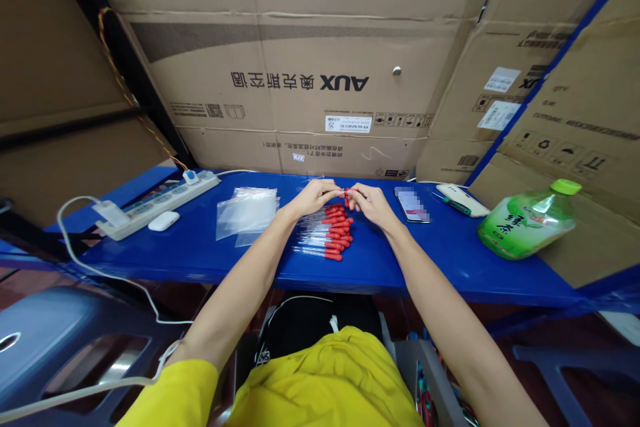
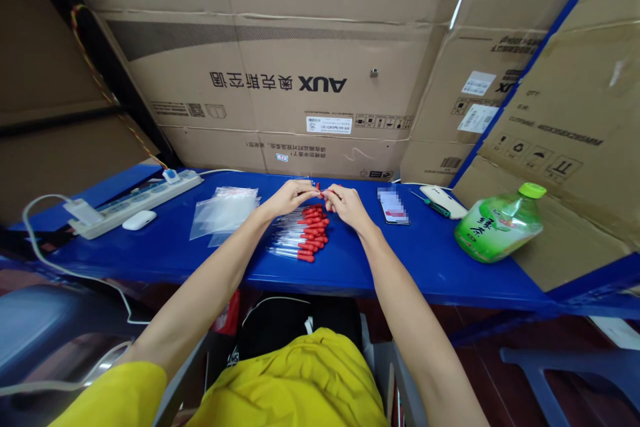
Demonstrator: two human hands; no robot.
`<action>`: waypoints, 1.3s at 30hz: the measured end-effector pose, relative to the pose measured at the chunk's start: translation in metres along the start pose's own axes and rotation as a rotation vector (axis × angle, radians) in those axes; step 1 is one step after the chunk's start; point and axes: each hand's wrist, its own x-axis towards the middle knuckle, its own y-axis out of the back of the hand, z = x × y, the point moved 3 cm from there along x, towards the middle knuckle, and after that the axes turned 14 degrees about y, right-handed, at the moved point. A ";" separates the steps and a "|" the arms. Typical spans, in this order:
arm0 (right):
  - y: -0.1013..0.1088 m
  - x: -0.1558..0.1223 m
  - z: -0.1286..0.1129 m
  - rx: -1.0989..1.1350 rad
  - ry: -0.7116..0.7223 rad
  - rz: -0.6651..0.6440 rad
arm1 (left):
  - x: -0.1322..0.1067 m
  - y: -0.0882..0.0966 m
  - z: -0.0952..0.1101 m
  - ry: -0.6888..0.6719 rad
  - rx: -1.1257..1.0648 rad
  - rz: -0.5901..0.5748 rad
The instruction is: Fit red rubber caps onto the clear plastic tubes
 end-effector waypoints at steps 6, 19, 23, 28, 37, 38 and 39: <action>-0.003 0.001 -0.002 0.010 -0.024 0.020 | 0.000 0.000 0.002 0.001 0.018 0.057; 0.004 0.000 -0.008 0.040 -0.034 0.017 | -0.002 0.006 0.003 0.086 0.076 0.155; 0.004 0.001 -0.012 0.033 -0.008 0.020 | -0.002 0.007 0.008 0.044 0.028 0.113; 0.003 0.001 -0.007 0.032 -0.002 0.010 | -0.001 0.007 0.006 0.000 -0.015 0.091; 0.001 0.000 -0.007 0.001 -0.011 0.015 | -0.001 0.006 0.005 -0.003 -0.049 0.080; 0.001 0.000 -0.007 0.001 -0.018 0.014 | -0.001 0.006 0.006 0.002 -0.047 0.077; 0.001 0.000 -0.008 0.001 -0.023 0.014 | -0.001 0.006 0.006 0.008 -0.044 0.073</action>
